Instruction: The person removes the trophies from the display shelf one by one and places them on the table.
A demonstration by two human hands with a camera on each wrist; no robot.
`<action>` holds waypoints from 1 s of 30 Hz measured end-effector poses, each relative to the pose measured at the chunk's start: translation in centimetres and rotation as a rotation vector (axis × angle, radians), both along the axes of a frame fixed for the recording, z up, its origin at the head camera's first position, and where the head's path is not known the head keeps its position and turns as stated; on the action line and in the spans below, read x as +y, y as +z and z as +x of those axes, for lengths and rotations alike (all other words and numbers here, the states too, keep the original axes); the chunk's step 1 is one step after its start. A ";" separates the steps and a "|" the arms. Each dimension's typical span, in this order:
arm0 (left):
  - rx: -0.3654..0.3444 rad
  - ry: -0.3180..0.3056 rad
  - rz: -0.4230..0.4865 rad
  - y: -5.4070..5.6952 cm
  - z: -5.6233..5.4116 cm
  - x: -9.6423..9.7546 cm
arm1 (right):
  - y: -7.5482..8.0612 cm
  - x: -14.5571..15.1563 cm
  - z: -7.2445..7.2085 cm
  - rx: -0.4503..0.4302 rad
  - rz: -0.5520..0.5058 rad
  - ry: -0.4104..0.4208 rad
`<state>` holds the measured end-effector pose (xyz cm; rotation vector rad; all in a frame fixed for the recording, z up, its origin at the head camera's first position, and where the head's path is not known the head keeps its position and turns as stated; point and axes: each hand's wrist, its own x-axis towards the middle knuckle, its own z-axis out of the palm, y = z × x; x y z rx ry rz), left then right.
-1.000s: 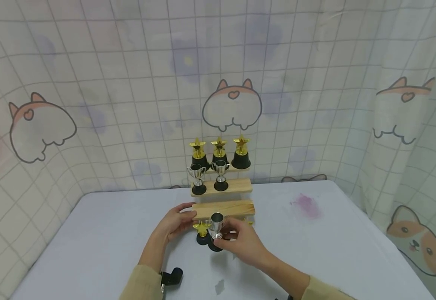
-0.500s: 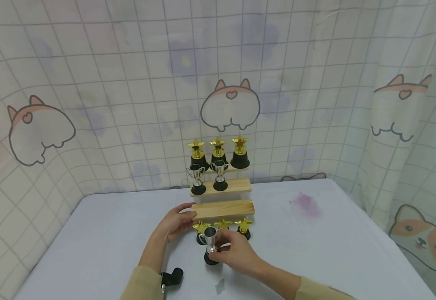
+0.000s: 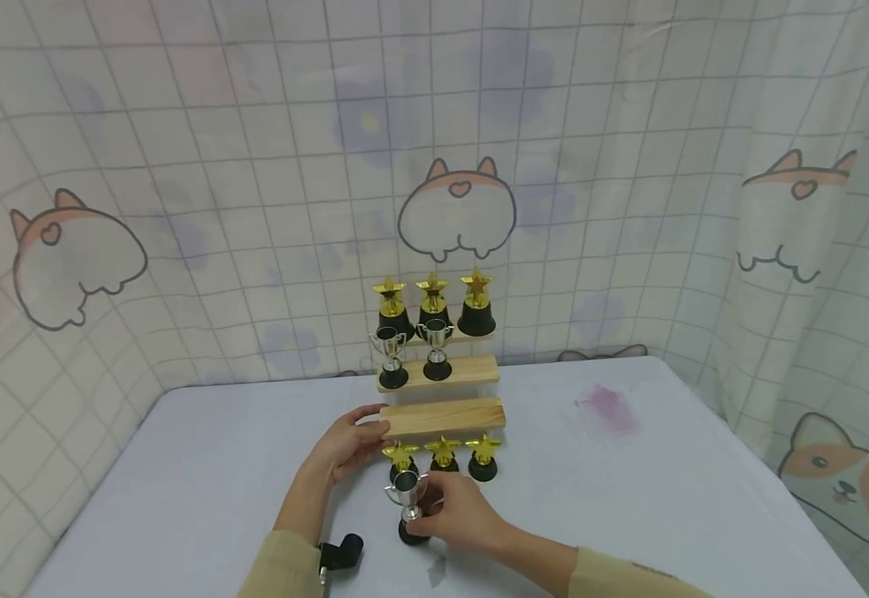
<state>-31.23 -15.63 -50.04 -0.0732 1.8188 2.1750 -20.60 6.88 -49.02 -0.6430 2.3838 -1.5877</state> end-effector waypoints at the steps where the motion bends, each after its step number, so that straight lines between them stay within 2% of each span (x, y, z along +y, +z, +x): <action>1: -0.002 0.004 0.001 0.1 0.0 0.0 | 0.0 0.0 0.0 0.005 0.004 0.001; 6: -0.011 0.003 0.003 0.3 0.1 0.0 | -0.2 -0.2 -0.2 0.026 0.045 -0.014; 10: -0.006 -0.005 0.001 0.4 0.2 -0.1 | -0.2 -0.3 -0.2 0.018 0.058 -0.012; 17: 0.001 -0.005 0.001 0.5 0.2 -0.1 | 0.3 -0.2 -0.2 0.059 0.063 0.000; 25: -0.011 0.016 0.009 0.4 0.0 0.0 | 0.4 -0.6 -0.8 0.033 0.075 0.004; 30: -0.010 0.003 0.018 0.4 0.2 -0.1 | 0.1 -1.0 -1.2 0.035 0.077 -0.003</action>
